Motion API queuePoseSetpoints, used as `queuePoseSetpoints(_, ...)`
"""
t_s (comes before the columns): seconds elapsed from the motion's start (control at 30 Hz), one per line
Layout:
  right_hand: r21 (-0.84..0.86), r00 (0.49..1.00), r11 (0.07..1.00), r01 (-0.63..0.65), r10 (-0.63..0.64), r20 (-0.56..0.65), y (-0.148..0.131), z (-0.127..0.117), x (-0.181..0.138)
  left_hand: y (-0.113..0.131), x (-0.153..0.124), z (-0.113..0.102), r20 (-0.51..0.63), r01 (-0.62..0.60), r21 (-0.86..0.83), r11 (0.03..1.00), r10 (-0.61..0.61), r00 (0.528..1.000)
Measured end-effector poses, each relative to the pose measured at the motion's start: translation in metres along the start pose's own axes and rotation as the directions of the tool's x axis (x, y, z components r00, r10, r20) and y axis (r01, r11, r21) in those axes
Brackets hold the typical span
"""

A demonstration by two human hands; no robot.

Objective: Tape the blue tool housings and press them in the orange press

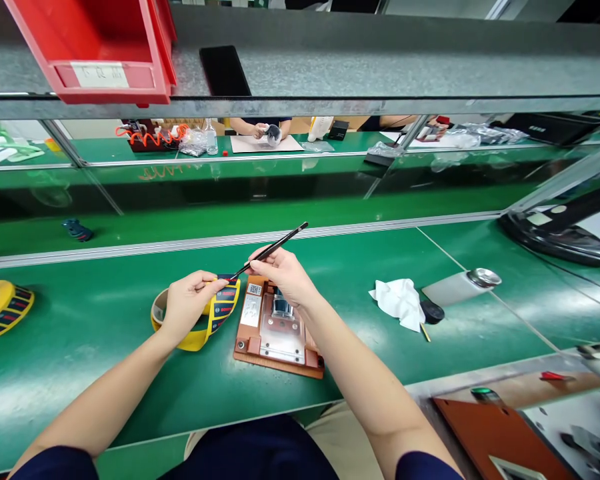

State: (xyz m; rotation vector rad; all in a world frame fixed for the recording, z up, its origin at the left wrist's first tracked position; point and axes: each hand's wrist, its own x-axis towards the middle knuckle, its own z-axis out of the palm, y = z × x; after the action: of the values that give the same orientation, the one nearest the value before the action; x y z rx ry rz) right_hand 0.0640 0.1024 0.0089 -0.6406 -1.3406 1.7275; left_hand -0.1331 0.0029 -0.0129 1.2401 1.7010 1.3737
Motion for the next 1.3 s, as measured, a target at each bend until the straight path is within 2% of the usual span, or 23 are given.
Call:
queuePoseSetpoints(0.07,-0.027,1.0,0.999,0.025,-0.025,-0.008,0.002,-0.001,-0.004,0.004,0.002,0.0,0.03,-0.021,0.07,0.997,0.018,0.999)
queuePoseSetpoints(0.13,-0.073,0.996,0.995,0.072,-0.076,-0.042,0.001,-0.006,-0.011,0.009,0.01,-0.001,0.078,-0.085,0.267,0.96,0.066,0.995)
queuePoseSetpoints(0.17,-0.109,0.992,0.99,0.095,-0.103,-0.066,0.0,-0.011,-0.015,0.011,0.017,-0.001,0.117,-0.12,0.411,0.904,0.078,0.99)
queuePoseSetpoints(0.23,-0.192,0.984,0.975,0.115,-0.138,-0.112,-0.004,-0.024,-0.026,0.012,0.034,0.001,0.202,-0.171,0.664,0.727,0.046,0.978)
queuePoseSetpoints(0.3,-0.267,0.98,0.959,0.093,-0.135,-0.144,-0.01,-0.04,-0.038,0.007,0.052,0.006,0.241,-0.179,0.797,0.577,-0.033,0.97)
queuePoseSetpoints(0.37,-0.308,0.98,0.95,0.048,-0.104,-0.167,-0.013,-0.056,-0.048,-0.001,0.066,0.015,0.258,-0.176,0.837,0.518,-0.09,0.962)
queuePoseSetpoints(0.5,-0.292,0.977,0.956,-0.021,-0.042,-0.208,-0.007,-0.077,-0.065,-0.013,0.076,0.027,0.303,-0.196,0.85,0.49,-0.148,0.942)
queuePoseSetpoints(0.63,-0.227,0.971,0.973,-0.052,-0.004,-0.238,0.007,-0.082,-0.075,-0.003,0.068,0.024,0.309,-0.221,0.888,0.403,-0.169,0.936)
queuePoseSetpoints(0.7,-0.191,0.97,0.979,-0.066,0.018,-0.242,0.012,-0.082,-0.078,0.006,0.059,0.02,0.264,-0.204,0.914,0.35,-0.132,0.955)
queuePoseSetpoints(0.73,-0.179,0.97,0.981,-0.072,0.028,-0.242,0.013,-0.082,-0.079,0.01,0.052,0.019,0.249,-0.205,0.91,0.359,-0.08,0.965)
queuePoseSetpoints(0.8,-0.173,0.97,0.981,-0.083,0.04,-0.241,0.014,-0.082,-0.08,0.013,0.034,0.02,0.286,-0.294,0.839,0.458,0.089,0.954)
queuePoseSetpoints(0.83,-0.181,0.97,0.98,-0.085,0.04,-0.242,0.014,-0.082,-0.079,0.012,0.023,0.022,0.344,-0.395,0.757,0.521,0.196,0.918)
queuePoseSetpoints(0.87,-0.192,0.97,0.978,-0.087,0.039,-0.241,0.014,-0.082,-0.079,0.01,0.011,0.025,0.415,-0.514,0.643,0.567,0.306,0.857)
queuePoseSetpoints(0.9,-0.203,0.971,0.975,-0.092,0.042,-0.237,0.013,-0.082,-0.078,0.007,-0.002,0.029,0.489,-0.628,0.512,0.586,0.402,0.774)
queuePoseSetpoints(0.97,-0.213,0.973,0.972,-0.104,0.055,-0.225,0.012,-0.083,-0.076,-0.001,-0.029,0.038,0.615,-0.785,0.269,0.558,0.528,0.586)
queuePoseSetpoints(1.0,-0.211,0.974,0.971,-0.109,0.061,-0.22,0.011,-0.083,-0.076,-0.005,-0.041,0.042,0.655,-0.825,0.192,0.531,0.557,0.511)
queuePoseSetpoints(1.03,-0.208,0.974,0.972,-0.112,0.065,-0.218,0.011,-0.083,-0.075,-0.008,-0.051,0.046,0.68,-0.848,0.154,0.507,0.568,0.463)
queuePoseSetpoints(1.07,-0.204,0.974,0.973,-0.112,0.066,-0.219,0.011,-0.083,-0.074,-0.011,-0.06,0.049,0.694,-0.86,0.148,0.489,0.568,0.443)
queuePoseSetpoints(1.1,-0.201,0.973,0.973,-0.11,0.064,-0.221,0.011,-0.082,-0.074,-0.014,-0.067,0.051,0.697,-0.864,0.162,0.476,0.565,0.442)
queuePoseSetpoints(1.2,-0.202,0.971,0.973,-0.111,0.063,-0.232,0.012,-0.082,-0.075,-0.018,-0.075,0.054,0.685,-0.862,0.207,0.463,0.561,0.466)
queuePoseSetpoints(1.3,-0.208,0.97,0.972,-0.112,0.061,-0.237,0.013,-0.081,-0.075,-0.019,-0.074,0.053,0.678,-0.865,0.211,0.455,0.569,0.465)
